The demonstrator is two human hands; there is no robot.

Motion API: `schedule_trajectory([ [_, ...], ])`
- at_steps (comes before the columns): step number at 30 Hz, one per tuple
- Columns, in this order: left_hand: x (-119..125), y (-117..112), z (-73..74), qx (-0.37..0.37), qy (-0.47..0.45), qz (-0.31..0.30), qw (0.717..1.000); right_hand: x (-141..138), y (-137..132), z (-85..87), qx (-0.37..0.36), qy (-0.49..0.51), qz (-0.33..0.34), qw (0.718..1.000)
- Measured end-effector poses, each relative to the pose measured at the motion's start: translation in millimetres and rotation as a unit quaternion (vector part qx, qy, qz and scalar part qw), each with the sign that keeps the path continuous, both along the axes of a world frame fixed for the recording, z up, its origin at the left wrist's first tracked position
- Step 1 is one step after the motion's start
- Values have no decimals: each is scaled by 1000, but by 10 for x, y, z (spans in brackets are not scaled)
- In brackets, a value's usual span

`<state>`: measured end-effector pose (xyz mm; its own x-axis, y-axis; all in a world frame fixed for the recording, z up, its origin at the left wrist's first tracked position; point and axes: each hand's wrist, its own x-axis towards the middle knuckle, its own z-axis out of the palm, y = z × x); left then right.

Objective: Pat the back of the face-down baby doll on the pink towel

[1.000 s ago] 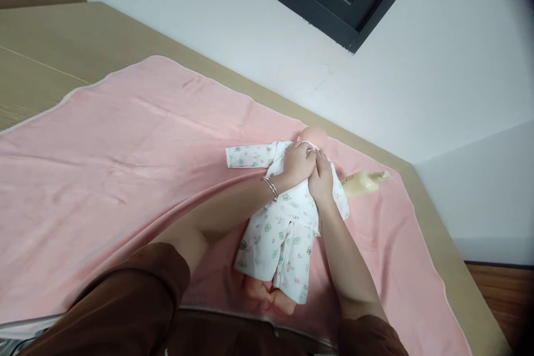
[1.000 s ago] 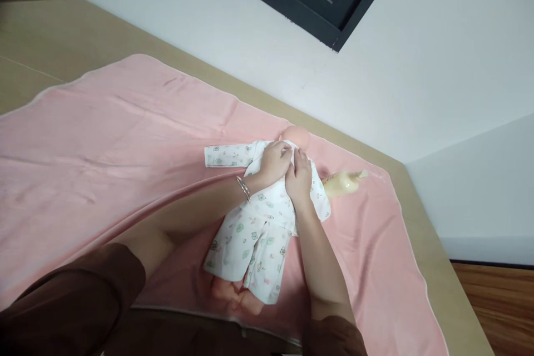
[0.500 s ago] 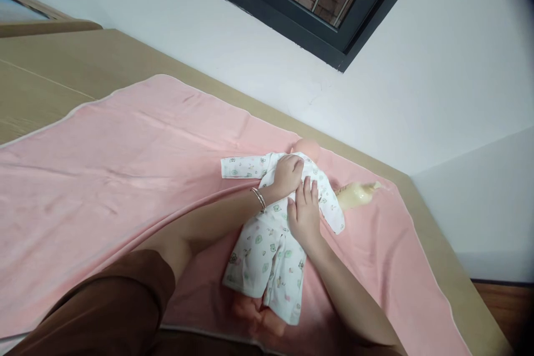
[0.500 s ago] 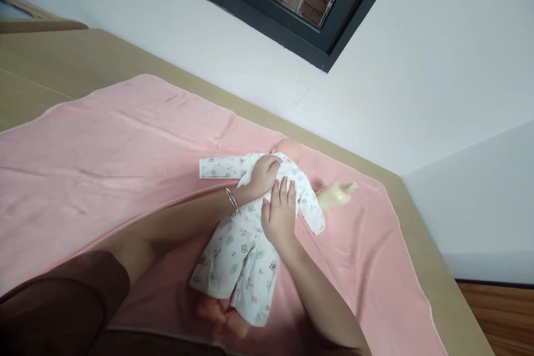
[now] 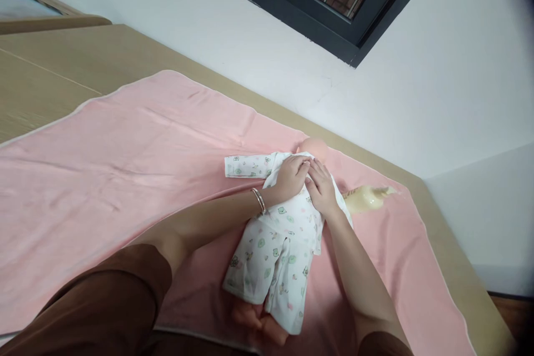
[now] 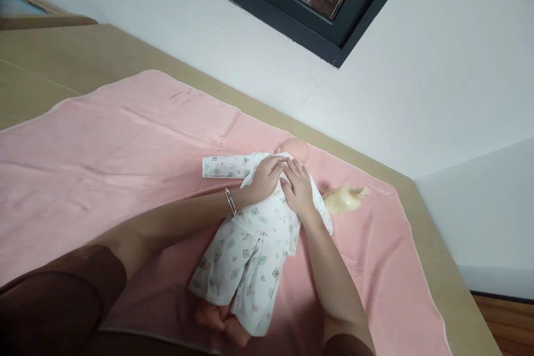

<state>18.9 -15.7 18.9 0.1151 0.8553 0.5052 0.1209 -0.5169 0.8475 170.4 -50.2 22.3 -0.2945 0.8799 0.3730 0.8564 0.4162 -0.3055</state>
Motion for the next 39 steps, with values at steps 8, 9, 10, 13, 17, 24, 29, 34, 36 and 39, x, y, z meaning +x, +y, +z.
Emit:
schedule_trajectory([
  [8,-46,13,-47,51,53,-13,997,-69,-121,-49,32,34,-58,997],
  [9,-46,19,-66,58,61,-11,996,-88,-146,-43,29,35,-83,996],
  [10,-47,23,-86,64,71,-9,995,-111,-176,-36,21,35,-112,993],
  [13,-53,21,-129,68,95,5,993,-227,-311,-9,-10,17,-182,983],
  [17,-78,3,-144,37,52,33,997,-470,-527,27,-12,-51,-124,991],
  [24,-113,-2,-108,-62,-71,12,995,-298,-315,124,-37,-100,69,992],
  [29,-111,-14,-92,-54,-56,9,997,-48,-115,74,-45,-9,-121,992],
  [34,-109,-21,-87,-63,-13,28,998,-297,-353,-10,-18,-5,-175,984],
  [36,-106,-16,-95,-59,-6,32,998,-398,-445,-16,0,-17,-150,989],
  [39,-99,-5,-113,-45,7,31,998,-389,-437,16,0,-59,-68,996],
])
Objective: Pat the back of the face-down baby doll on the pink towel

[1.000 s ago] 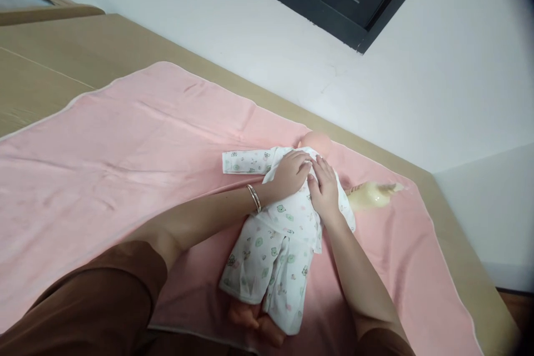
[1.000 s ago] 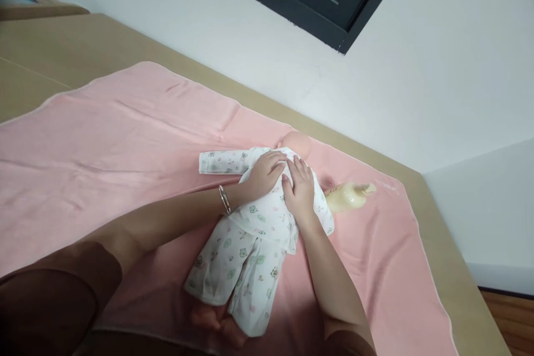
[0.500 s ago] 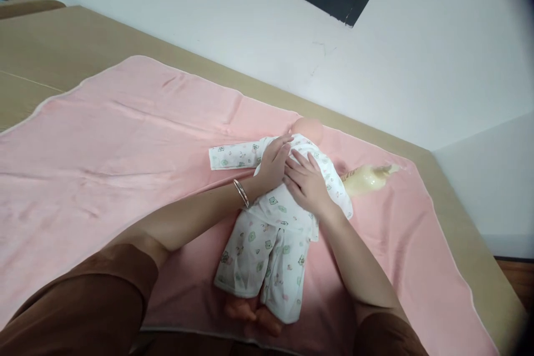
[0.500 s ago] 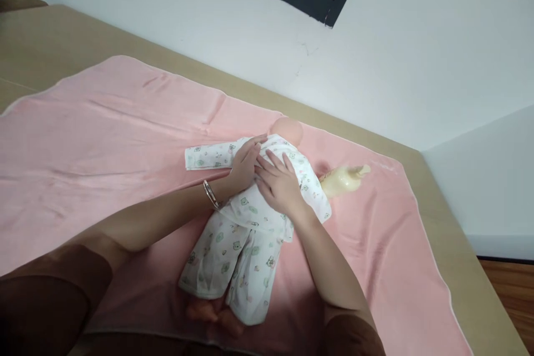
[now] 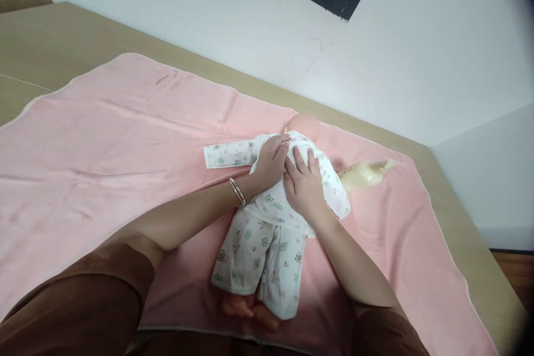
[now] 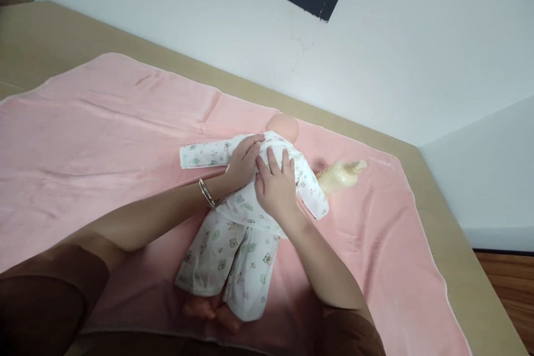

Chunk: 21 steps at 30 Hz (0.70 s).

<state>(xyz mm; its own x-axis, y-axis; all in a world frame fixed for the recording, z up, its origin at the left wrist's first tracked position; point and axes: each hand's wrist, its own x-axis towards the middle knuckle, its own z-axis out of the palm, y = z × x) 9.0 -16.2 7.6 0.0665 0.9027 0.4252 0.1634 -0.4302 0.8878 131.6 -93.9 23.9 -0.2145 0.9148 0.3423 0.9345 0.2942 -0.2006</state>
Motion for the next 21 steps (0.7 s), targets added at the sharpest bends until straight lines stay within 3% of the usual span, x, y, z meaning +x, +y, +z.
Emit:
schedule_trajectory([
  [3,11,15,-23,14,25,3,1000,195,152,34,-11,-11,100,995],
  [5,17,20,-38,29,52,3,998,339,255,33,-13,17,108,994],
  [9,6,-22,-36,88,144,8,986,419,294,10,-11,56,3,998],
  [14,-21,-120,31,139,229,23,963,219,122,65,-7,27,-123,992],
  [18,-7,-94,46,92,262,35,960,210,113,122,-23,2,-134,991],
  [21,0,-26,28,81,277,5,958,327,200,118,-53,29,-110,992],
])
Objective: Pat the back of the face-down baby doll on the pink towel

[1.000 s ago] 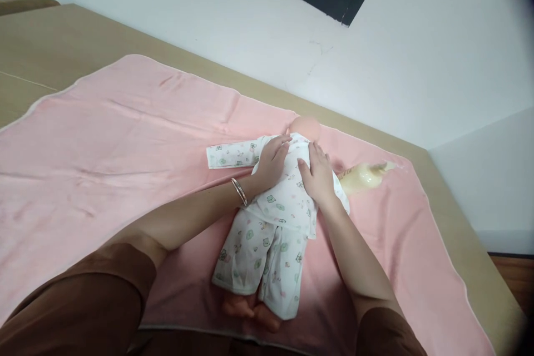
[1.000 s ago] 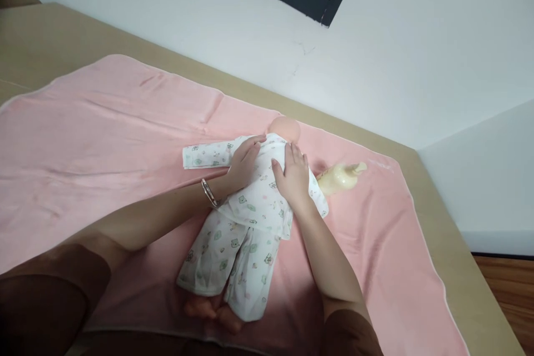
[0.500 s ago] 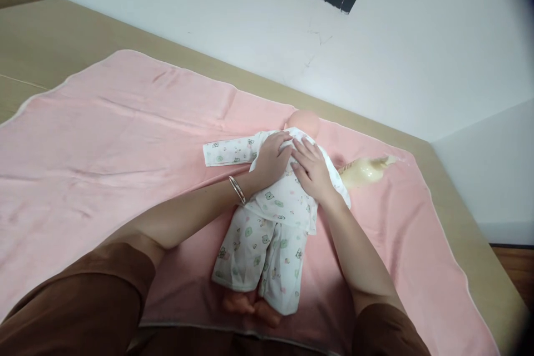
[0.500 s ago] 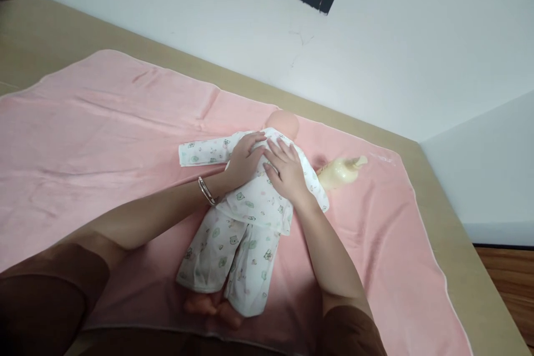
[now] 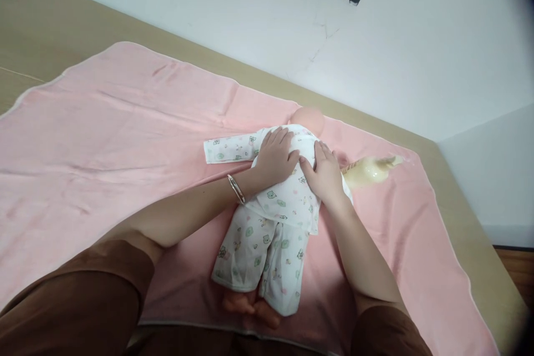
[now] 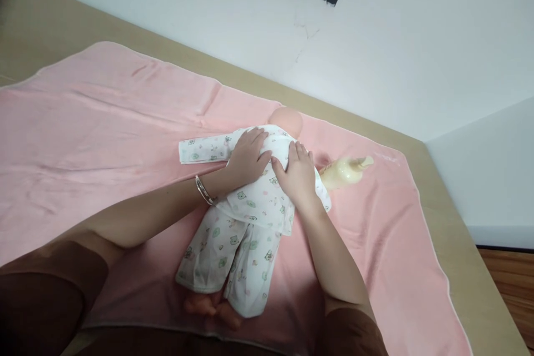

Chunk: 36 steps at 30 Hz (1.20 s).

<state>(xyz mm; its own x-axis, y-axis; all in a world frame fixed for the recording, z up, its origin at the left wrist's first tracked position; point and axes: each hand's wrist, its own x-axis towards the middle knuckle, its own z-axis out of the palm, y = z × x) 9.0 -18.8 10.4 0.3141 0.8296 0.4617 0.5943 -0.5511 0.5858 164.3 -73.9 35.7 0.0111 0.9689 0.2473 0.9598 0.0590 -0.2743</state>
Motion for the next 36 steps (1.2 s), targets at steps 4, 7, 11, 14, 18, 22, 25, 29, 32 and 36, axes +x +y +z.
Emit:
schedule_trajectory([
  [4,-21,66,-10,-12,33,-35,999,119,91,-37,-5,31,33,999],
  [7,-38,80,-8,19,60,-46,997,97,92,-42,24,21,45,999],
  [11,-45,55,-22,103,57,-41,992,-45,7,-13,48,-24,30,998],
  [14,-45,3,-26,150,59,-23,987,-164,-91,-3,68,-82,6,994],
  [18,-44,-70,7,143,73,12,987,-242,-167,-5,77,-112,-11,991],
  [22,-39,-49,12,95,68,12,993,-160,-93,7,47,-71,-20,996],
  [25,-40,35,-34,42,57,-23,997,-11,17,3,-3,-41,18,999],
  [29,-51,126,-85,16,38,-51,998,134,97,-22,-15,-10,67,998],
  [32,-59,131,-83,60,18,-48,997,94,57,-13,8,-12,60,998],
  [36,-69,67,-45,114,19,-32,993,-94,-75,20,38,-67,11,997],
])
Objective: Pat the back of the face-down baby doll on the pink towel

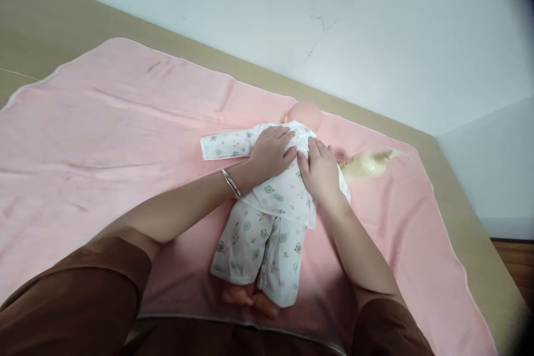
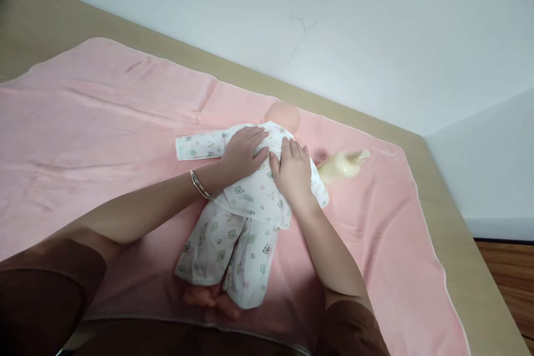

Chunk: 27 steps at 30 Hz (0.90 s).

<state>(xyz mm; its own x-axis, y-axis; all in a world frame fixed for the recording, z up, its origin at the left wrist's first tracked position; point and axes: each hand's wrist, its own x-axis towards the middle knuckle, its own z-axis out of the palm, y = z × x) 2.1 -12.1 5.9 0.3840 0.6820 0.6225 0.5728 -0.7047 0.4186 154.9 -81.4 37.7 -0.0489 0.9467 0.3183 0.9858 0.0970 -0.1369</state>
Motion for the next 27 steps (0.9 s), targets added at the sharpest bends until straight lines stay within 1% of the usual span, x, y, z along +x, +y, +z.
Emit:
schedule_trajectory([
  [2,-5,-42,24,6,8,15,1000,-81,-56,4,18,-31,-24,999],
  [4,-8,-75,45,-1,13,27,1000,-123,-82,-4,28,-43,-35,998],
  [8,-1,-80,60,-33,14,27,999,-72,-36,-38,26,-10,-32,999],
  [10,10,-54,47,-54,20,17,998,6,24,-62,6,16,-16,1000],
  [12,22,-23,28,-79,27,10,996,97,88,-87,-13,38,15,999],
  [15,27,5,12,-96,30,6,995,193,149,-109,-13,57,54,997],
  [17,21,4,20,-85,27,4,996,196,146,-100,-4,61,56,997],
  [20,4,-19,48,-45,26,5,999,110,80,-61,3,50,34,998],
  [24,-7,-75,76,14,46,26,998,-54,-43,-25,35,-8,-15,999],
  [27,-4,-131,89,27,67,45,996,-126,-98,-22,49,-46,-38,997],
])
